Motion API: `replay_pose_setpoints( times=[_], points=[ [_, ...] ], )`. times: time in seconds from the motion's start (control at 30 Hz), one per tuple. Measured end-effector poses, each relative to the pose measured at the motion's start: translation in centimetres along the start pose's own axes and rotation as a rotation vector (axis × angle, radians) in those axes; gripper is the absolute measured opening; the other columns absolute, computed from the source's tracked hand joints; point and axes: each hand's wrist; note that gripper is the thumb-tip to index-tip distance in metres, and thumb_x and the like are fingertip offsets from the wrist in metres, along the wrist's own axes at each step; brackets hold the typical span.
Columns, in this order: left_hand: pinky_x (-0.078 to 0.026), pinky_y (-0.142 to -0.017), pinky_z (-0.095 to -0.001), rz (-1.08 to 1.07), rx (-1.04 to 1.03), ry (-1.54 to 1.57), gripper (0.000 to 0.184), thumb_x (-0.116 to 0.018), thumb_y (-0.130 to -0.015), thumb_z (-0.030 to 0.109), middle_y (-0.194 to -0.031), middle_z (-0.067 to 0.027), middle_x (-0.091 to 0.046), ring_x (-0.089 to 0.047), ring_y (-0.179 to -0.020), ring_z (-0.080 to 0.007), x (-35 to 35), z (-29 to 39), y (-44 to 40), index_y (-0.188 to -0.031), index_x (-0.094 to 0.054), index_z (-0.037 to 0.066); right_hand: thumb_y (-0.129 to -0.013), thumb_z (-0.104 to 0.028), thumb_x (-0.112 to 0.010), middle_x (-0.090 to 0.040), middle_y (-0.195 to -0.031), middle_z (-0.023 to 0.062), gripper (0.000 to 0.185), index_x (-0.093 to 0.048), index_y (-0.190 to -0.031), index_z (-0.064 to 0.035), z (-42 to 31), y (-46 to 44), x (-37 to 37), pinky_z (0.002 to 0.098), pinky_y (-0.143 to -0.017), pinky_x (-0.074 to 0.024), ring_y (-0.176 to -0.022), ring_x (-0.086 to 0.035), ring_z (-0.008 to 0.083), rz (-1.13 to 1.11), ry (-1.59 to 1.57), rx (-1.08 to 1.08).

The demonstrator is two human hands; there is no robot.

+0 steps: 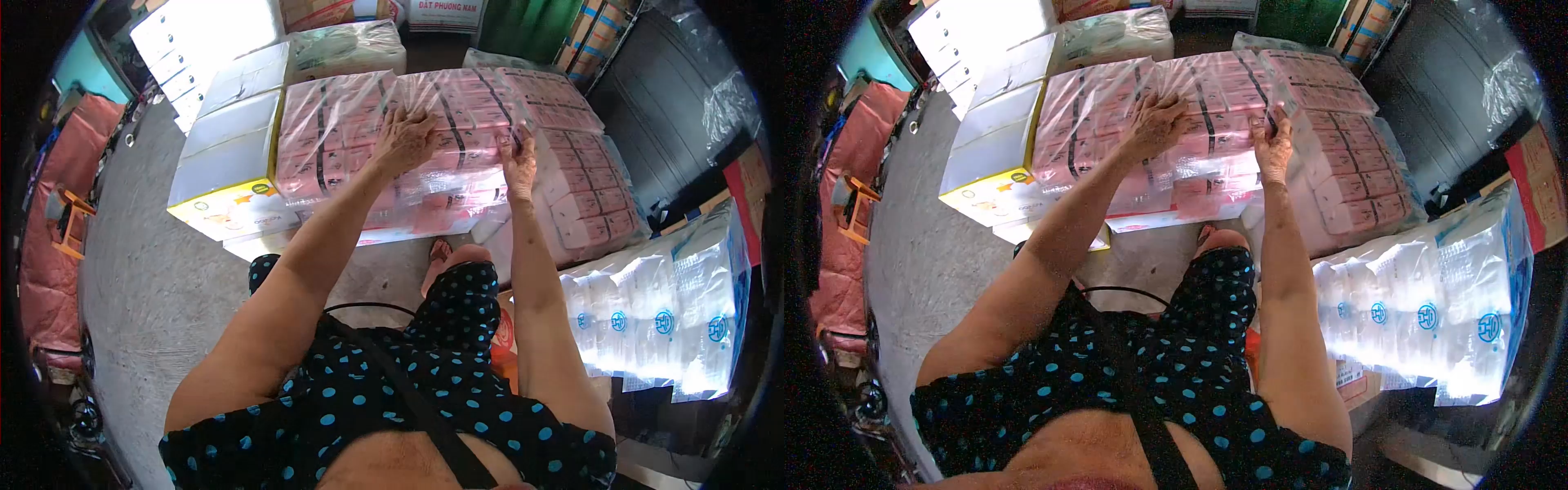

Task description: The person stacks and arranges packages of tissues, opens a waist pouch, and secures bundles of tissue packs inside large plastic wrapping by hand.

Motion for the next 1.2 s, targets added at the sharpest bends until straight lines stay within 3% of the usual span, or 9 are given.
replay_pose_setpoints(
  times=[0.2,0.47,0.53,0.63,0.77,0.87,0.93,1.0,1.2],
  points=[
    [-0.036,-0.085,-0.0451,0.023,-0.001,0.039,0.024,-0.057,-0.073,0.023,-0.095,-0.0095,-0.055,-0.048,-0.095,-0.0319,0.2,0.2,1.0,-0.093,-0.057,0.01,-0.081,-0.038,-0.06,-0.049,-0.117,0.0152,0.057,-0.041,-0.124,-0.006,0.4,1.4,0.4,0.0351,-0.084,-0.041,-0.099,-0.05,0.0255,0.043,0.119,0.157],
    [-0.041,-0.087,-0.0394,-0.025,-0.548,-0.06,0.023,-0.059,-0.075,0.016,-0.1,-0.0132,-0.057,-0.051,-0.1,-0.0281,5.7,-2.7,7.5,-0.095,-0.058,0.003,-0.076,-0.03,-0.066,-0.059,-0.108,0.0061,0.042,-0.055,-0.111,-0.0084,-1.9,3.2,2.2,0.0336,-0.079,-0.0465,-0.091,-0.058,0.0206,-0.07,0.709,0.031],
    [-0.041,-0.089,-0.039,-0.211,-0.334,0.004,0.026,-0.059,-0.076,0.015,-0.104,-0.0136,-0.057,-0.051,-0.103,-0.0289,12.1,-1.8,11.0,-0.099,-0.057,0.003,-0.078,-0.024,-0.065,-0.059,-0.108,0.0086,0.037,-0.056,-0.11,-0.0061,-4.4,5.6,1.6,0.0324,-0.076,-0.0477,-0.091,-0.058,0.0199,-0.101,0.588,0.355],
    [-0.044,-0.084,-0.0358,-0.244,0.057,0.058,0.024,-0.058,-0.078,0.018,-0.094,-0.0121,-0.06,-0.056,-0.091,-0.0254,18.5,0.0,18.0,-0.098,-0.059,0.005,-0.081,-0.015,-0.061,-0.059,-0.107,0.0106,0.03,-0.057,-0.107,-0.0014,-9.5,10.8,-0.9,0.0304,-0.075,-0.0485,-0.092,-0.057,0.0187,-0.239,0.125,0.316],
    [-0.05,-0.072,-0.032,-0.174,0.627,0.169,0.027,-0.06,-0.081,0.023,-0.095,-0.0096,-0.062,-0.061,-0.084,-0.0182,24.3,1.2,27.5,-0.101,-0.06,0.005,-0.084,-0.004,-0.055,-0.06,-0.099,0.0085,0.024,-0.056,-0.107,0.0028,-12.4,16.1,-2.8,0.0259,-0.073,-0.0467,-0.09,-0.056,0.0147,-0.943,-0.239,-0.011],
    [-0.051,-0.068,-0.0297,-0.336,0.887,0.157,0.031,-0.057,-0.084,0.03,-0.084,-0.0087,-0.063,-0.061,-0.078,-0.0159,27.2,3.5,32.5,-0.1,-0.06,0.004,-0.088,-0.013,-0.05,-0.061,-0.096,0.008,0.027,-0.054,-0.11,0.0024,-15.5,18.1,-4.7,0.026,-0.077,-0.0444,-0.088,-0.056,0.0147,-1.364,-0.248,0.132],
    [-0.05,-0.068,-0.0285,-0.465,1.577,0.617,0.036,-0.052,-0.086,0.034,-0.077,-0.0078,-0.064,-0.06,-0.074,-0.0175,27.9,5.1,34.7,-0.105,-0.059,0.003,-0.088,-0.018,-0.049,-0.061,-0.098,0.0092,0.031,-0.053,-0.111,0.0031,-16.3,19.2,-6.2,0.027,-0.08,-0.0433,-0.09,-0.056,0.0159,-1.51,-0.318,-0.081],
    [-0.049,-0.072,-0.0292,-0.499,1.571,0.639,0.039,-0.049,-0.087,0.036,-0.084,-0.0086,-0.063,-0.06,-0.078,-0.0189,27.9,6.5,36.3,-0.108,-0.058,0.003,-0.089,-0.028,-0.047,-0.059,-0.101,0.0116,0.041,-0.051,-0.113,0.0044,-16.9,20.2,-7.4,0.029,-0.085,-0.0411,-0.094,-0.056,0.0184,-1.722,-0.431,-0.535],
    [-0.042,-0.083,-0.0315,-0.403,1.42,0.646,0.057,-0.038,-0.086,0.054,-0.089,-0.0102,-0.062,-0.056,-0.087,-0.0202,27.5,10.0,36.9,-0.098,-0.062,0.004,-0.084,-0.033,-0.049,-0.055,-0.11,0.0152,0.052,-0.046,-0.118,0.0064,-17.3,22.2,-7.4,0.0314,-0.091,-0.0369,-0.103,-0.052,0.0219,-1.797,-0.69,-0.733]
  ],
)
Point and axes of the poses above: each hand's wrist, its own y-axis away from the middle knuckle, its own x-axis out of the back of the hand, z = x × y
